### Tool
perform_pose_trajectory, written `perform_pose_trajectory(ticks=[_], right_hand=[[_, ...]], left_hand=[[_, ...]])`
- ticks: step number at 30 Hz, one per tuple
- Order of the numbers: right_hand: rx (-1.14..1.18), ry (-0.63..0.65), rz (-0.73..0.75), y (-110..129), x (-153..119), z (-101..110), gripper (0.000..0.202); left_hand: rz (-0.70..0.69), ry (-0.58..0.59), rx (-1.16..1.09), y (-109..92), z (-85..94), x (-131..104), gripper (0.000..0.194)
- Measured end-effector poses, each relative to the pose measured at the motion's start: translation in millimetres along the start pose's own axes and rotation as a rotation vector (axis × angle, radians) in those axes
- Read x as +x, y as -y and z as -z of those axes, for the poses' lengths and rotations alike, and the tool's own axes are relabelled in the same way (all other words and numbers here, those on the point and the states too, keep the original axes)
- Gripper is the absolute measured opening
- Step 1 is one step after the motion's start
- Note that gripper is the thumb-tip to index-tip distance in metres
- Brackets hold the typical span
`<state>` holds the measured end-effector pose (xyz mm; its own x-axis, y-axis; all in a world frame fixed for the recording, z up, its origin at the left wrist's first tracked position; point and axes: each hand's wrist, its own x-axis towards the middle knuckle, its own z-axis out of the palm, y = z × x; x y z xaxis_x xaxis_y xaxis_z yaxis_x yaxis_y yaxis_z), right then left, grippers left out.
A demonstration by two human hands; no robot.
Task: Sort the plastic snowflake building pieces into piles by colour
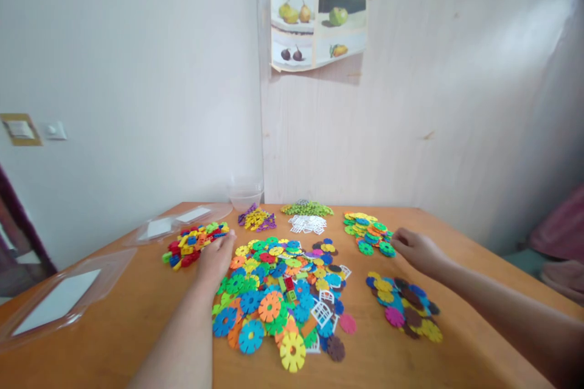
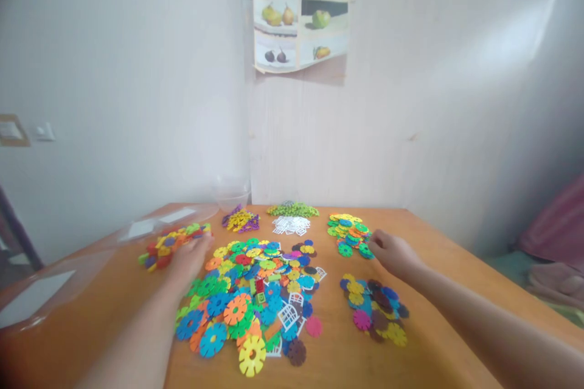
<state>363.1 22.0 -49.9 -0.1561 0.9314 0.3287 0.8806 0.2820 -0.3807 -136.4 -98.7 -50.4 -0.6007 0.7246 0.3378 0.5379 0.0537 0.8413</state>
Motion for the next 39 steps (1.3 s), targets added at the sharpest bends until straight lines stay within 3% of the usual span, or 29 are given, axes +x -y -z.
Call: perform_pose_trajectory(ticks=[8, 14, 17, 23, 28, 32, 39], right_hand=[[0.000, 0.210, 0.191, 94, 8, -15, 0.018], [-0.064, 0.321, 0.230, 133, 21, -37, 0.036], [-0.102, 0.352, 0.250, 143, 27, -44, 0.031], [-0.115, 0.364, 0.203, 149, 33, -51, 0.019], [-0.078, 0.356, 0.175, 142, 30, -42, 0.027], [-0.031, 0.362, 0.171, 127, 19, -18, 0.031], [-0.085, 0.503, 0.195, 90, -21, 38, 0.038]], left_hand=[[0.035, 0.176, -0.115, -16, -9.3, -7, 0.046], [0.070, 0.230, -0.167, -18, -13.4, -8, 0.048], [0.069, 0.216, -0.214, -15, -15.5, -6, 0.048], [-0.037, 0.112, 0.014, -17, -11.5, -7, 0.054], [-0.070, 0.145, 0.229, -17, -10.0, -5, 0.060], [-0.081, 0.170, 0.289, -13, -12.9, -1, 0.058], [-0.095, 0.214, 0.270, -21, -10.5, -7, 0.059]])
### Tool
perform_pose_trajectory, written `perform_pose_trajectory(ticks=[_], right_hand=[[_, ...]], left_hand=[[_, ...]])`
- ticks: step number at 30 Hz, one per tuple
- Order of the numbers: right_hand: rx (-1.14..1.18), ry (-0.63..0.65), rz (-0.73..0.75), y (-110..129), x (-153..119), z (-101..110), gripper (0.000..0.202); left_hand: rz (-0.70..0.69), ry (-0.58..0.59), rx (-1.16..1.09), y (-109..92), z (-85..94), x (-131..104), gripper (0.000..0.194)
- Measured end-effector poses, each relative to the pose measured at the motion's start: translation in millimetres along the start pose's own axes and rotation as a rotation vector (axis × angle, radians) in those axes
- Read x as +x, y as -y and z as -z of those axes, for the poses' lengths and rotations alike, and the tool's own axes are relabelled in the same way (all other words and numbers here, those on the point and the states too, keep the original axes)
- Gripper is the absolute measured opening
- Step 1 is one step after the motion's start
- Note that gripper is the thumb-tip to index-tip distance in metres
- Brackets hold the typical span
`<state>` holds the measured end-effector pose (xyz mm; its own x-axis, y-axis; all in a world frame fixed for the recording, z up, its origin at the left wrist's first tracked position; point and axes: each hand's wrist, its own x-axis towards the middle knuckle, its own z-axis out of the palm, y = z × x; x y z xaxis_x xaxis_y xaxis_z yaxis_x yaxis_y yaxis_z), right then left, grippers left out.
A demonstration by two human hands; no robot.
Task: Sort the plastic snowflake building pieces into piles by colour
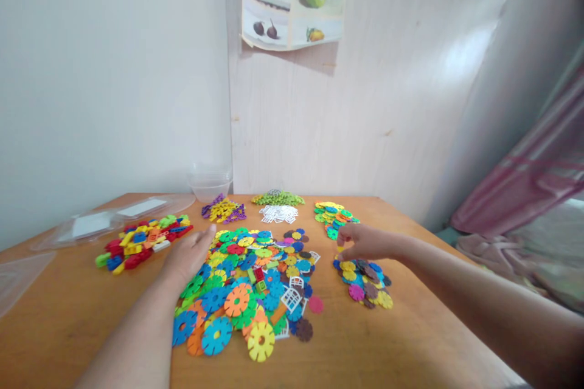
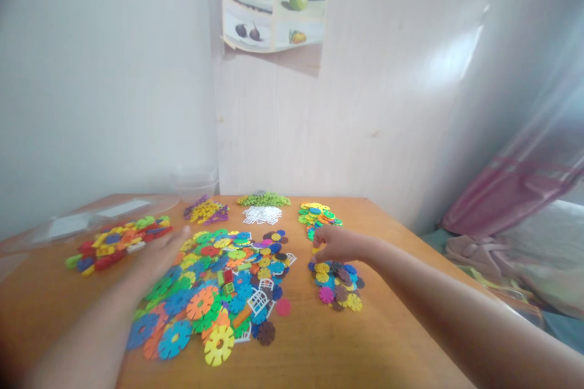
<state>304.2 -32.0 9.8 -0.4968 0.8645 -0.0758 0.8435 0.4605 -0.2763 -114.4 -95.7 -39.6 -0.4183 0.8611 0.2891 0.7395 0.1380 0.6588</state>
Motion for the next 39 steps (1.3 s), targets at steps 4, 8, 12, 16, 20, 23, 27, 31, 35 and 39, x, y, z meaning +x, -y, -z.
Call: perform_pose_trajectory(ticks=[4, 8, 12, 16, 20, 23, 27, 31, 35, 39], right_hand=[[-0.047, 0.075, -0.019, -13, -30, 7, 0.043], [0.008, 0.035, -0.005, -20, -37, 8, 0.047], [0.090, -0.081, 0.037, -14, -15, -3, 0.033], [0.144, -0.153, 0.009, 10, 24, -19, 0.026], [0.031, -0.156, 0.010, 37, 59, -31, 0.032], [-0.047, -0.141, 0.019, 51, 80, -37, 0.031], [-0.095, -0.126, -0.001, 57, 98, -42, 0.030], [-0.118, -0.119, -0.024, 57, 102, -43, 0.031], [-0.130, -0.127, -0.018, 57, 91, -40, 0.028], [-0.115, -0.163, 0.015, 49, 71, -33, 0.030]], left_hand=[[0.003, 0.026, -0.034, -6, 3.8, -5, 0.057], [0.035, 0.013, -0.092, -8, 5.0, -6, 0.054], [0.065, 0.009, -0.152, -4, 3.4, -3, 0.055], [0.109, 0.021, -0.177, 1, 1.2, 1, 0.053], [0.083, 0.003, -0.179, 4, -0.1, 2, 0.050], [0.060, -0.007, -0.163, 5, -1.6, 1, 0.052], [0.059, -0.002, -0.145, 6, -3.2, 1, 0.054], [0.053, -0.008, -0.135, 4, -2.6, 0, 0.054], [0.059, -0.017, -0.122, 2, -1.0, -1, 0.054], [0.074, 0.004, -0.110, 4, -1.9, 2, 0.054]])
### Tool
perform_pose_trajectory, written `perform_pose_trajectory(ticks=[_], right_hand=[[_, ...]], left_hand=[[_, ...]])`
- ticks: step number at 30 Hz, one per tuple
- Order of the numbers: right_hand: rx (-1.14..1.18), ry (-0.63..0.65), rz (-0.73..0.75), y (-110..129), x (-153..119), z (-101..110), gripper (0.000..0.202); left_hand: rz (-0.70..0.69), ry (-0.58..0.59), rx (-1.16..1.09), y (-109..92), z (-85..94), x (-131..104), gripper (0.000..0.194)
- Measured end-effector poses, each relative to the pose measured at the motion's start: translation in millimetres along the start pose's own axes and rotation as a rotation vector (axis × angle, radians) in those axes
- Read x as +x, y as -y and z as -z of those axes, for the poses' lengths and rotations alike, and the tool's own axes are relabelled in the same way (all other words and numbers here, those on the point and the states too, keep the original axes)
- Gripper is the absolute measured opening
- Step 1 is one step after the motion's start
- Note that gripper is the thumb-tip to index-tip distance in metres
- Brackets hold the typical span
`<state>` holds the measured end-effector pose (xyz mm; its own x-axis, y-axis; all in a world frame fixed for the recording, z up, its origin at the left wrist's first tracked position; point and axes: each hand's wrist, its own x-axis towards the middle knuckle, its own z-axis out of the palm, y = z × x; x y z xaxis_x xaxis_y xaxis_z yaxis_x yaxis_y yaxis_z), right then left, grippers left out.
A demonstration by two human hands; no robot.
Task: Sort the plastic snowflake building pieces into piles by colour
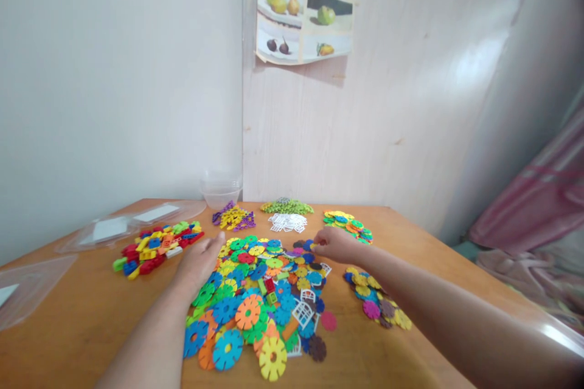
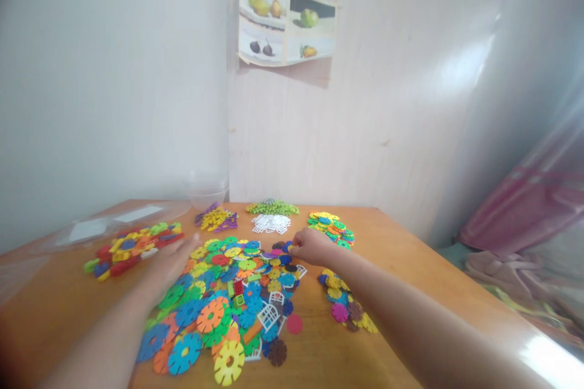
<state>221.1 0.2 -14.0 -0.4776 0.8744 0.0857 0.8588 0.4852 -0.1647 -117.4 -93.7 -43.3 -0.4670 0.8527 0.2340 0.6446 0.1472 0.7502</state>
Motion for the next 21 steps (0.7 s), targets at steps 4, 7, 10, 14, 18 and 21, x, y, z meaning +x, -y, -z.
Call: perform_pose_trajectory(ticks=[4, 7, 10, 14, 18, 21], right_hand=[[0.075, -0.014, 0.011, -24, -26, 11, 0.029], [0.092, -0.008, 0.074, -44, -51, 21, 0.029], [0.112, 0.015, 0.119, -59, -77, 31, 0.028], [0.130, 0.054, 0.083, -67, -103, 38, 0.027], [0.133, 0.072, 0.074, -70, -115, 41, 0.030], [0.155, 0.042, 0.038, -69, -114, 42, 0.034]], left_hand=[[-0.015, -0.016, -0.027, 4, -3.3, 3, 0.052], [-0.021, -0.044, -0.025, 7, -5.0, 4, 0.052], [-0.009, -0.020, -0.011, 9, -5.3, 6, 0.055], [-0.007, -0.028, -0.019, 11, -4.5, 7, 0.055], [0.004, -0.036, -0.048, 8, -3.2, 5, 0.052], [0.018, -0.030, -0.082, 5, -1.5, 2, 0.051]])
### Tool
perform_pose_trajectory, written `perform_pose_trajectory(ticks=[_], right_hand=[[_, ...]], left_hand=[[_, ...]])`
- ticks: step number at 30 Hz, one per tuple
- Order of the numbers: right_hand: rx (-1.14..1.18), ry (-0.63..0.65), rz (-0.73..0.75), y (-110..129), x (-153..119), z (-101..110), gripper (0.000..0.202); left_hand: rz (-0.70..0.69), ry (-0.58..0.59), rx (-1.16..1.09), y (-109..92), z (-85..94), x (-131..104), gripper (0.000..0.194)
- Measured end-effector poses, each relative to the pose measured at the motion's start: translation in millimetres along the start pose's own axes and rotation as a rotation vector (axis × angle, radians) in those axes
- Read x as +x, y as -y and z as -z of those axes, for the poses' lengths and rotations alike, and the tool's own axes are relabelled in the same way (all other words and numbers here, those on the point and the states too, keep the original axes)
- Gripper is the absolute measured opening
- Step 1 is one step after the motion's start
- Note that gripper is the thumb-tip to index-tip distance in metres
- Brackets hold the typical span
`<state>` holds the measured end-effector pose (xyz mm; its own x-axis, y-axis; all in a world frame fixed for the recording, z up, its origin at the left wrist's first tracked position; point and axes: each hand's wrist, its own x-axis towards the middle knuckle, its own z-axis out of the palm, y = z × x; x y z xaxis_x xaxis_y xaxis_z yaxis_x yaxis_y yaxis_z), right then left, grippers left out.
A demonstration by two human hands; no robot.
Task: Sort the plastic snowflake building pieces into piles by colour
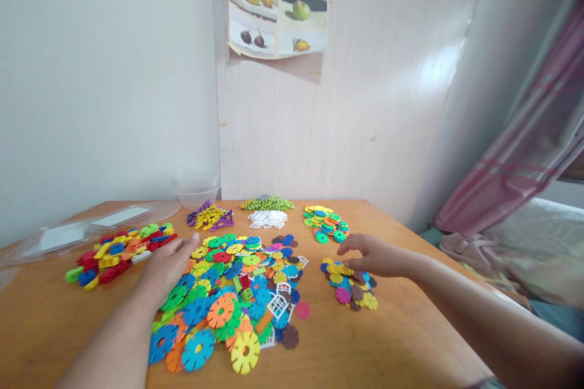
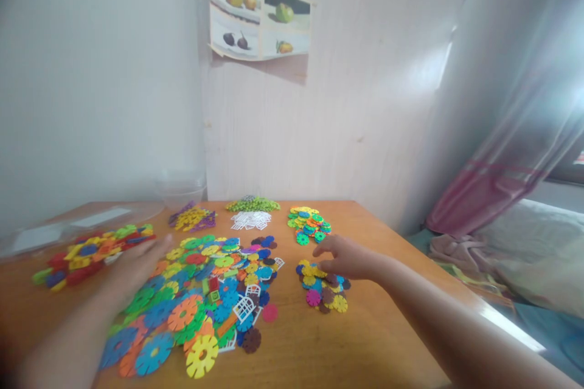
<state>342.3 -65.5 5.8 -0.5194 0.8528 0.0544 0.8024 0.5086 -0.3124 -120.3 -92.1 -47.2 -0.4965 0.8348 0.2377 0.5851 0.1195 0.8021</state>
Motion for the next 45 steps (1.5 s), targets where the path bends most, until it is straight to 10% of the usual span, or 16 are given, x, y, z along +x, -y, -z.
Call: perform_pose_trajectory(ticks=[23, 32, 45], right_hand=[[-0.074, 0.079, 0.182, 61, 82, -46, 0.022], [-0.056, -0.143, 0.049, 47, 64, -32, 0.020], [0.109, -0.002, -0.110, 0, -2, -10, 0.013]], left_hand=[[-0.024, -0.061, -0.072, 1, -1.9, 0, 0.041], [-0.032, -0.037, -0.055, 7, -3.7, 4, 0.043], [-0.025, -0.048, -0.030, -7, 2.0, -6, 0.048]])
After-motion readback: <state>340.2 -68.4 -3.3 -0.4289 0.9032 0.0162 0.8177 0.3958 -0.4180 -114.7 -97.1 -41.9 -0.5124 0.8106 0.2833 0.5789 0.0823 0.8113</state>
